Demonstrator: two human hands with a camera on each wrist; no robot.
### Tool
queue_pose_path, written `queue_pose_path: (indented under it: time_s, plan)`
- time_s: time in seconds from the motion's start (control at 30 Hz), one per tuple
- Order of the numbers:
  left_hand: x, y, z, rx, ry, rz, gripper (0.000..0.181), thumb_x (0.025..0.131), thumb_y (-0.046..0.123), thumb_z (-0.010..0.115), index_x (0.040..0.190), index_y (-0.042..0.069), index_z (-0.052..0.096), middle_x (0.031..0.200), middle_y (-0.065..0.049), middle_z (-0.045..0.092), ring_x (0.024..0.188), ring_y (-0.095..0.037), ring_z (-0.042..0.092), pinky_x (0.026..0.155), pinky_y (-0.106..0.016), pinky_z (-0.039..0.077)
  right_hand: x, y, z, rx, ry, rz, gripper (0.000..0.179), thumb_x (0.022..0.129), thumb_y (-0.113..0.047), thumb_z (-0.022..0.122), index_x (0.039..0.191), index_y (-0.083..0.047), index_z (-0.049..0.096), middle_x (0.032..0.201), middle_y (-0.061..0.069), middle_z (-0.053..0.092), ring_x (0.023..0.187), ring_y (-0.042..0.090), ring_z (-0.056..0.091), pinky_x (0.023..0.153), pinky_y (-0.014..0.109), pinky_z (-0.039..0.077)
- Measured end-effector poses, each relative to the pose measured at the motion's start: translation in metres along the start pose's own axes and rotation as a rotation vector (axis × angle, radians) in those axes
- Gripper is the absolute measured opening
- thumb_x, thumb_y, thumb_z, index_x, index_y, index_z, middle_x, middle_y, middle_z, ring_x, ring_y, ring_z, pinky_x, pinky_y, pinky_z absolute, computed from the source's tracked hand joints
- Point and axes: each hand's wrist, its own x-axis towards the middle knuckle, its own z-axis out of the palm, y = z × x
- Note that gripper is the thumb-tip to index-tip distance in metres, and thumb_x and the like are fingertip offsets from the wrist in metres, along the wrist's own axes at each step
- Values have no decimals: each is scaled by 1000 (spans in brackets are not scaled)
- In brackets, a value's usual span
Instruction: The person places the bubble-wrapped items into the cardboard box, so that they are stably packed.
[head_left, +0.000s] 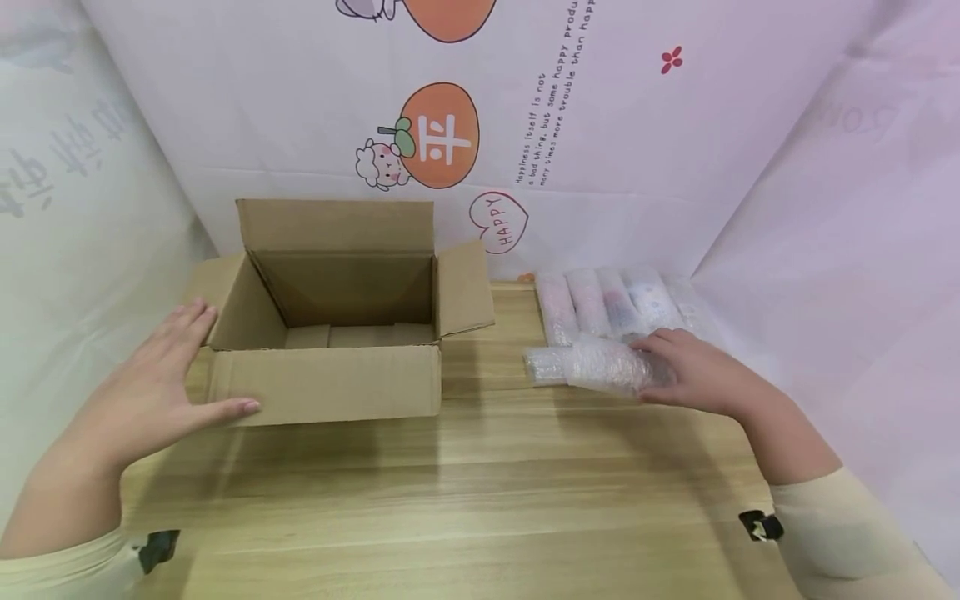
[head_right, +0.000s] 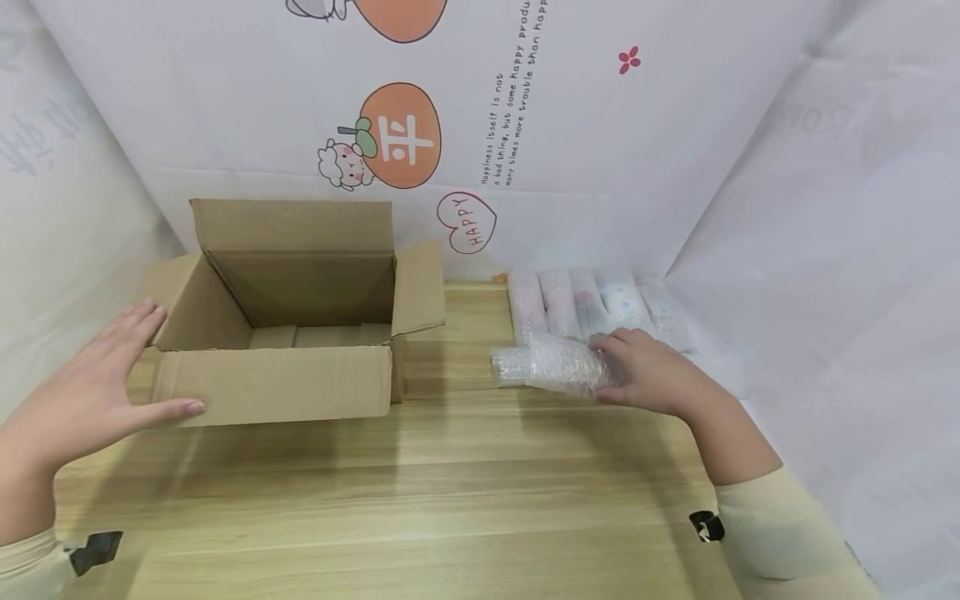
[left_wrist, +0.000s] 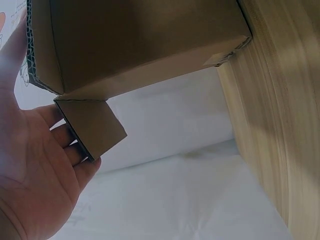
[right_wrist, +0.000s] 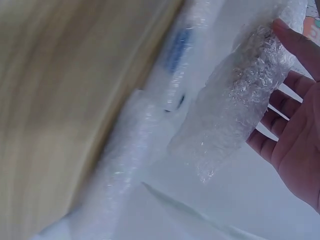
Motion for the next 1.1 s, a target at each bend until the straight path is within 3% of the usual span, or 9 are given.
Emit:
queue_pose_path:
  time_s: [0.23,0.6,1.1]
  plan:
    - [1,1,0,-13,3,-3,120,76,61,75,159,19,-1,166,-1,-5,153,-31,-5,122,-54,-4,16,-12,-32,7,21,-5,74,82,-55,74,135,-7,55,129,10,58,122,32,50,100,53,43]
    - [1,4,0,-18,1,-13,120,76,63,75,159,20,0,166,-1,-3,153,-30,-4,122,-55,-1,55,-40,-77,37,126,-101,73,79,-44,81,134,-4,55,127,11,57,119,28,50,100,49,42]
    - [-2,3,-4,-12,1,-11,121,76,62,75,159,16,1,166,-5,-2,152,-33,-2,122,-54,0,122,-85,-130,26,122,-209,68,82,-50,75,135,-12,55,124,4,57,114,21,51,97,45,44]
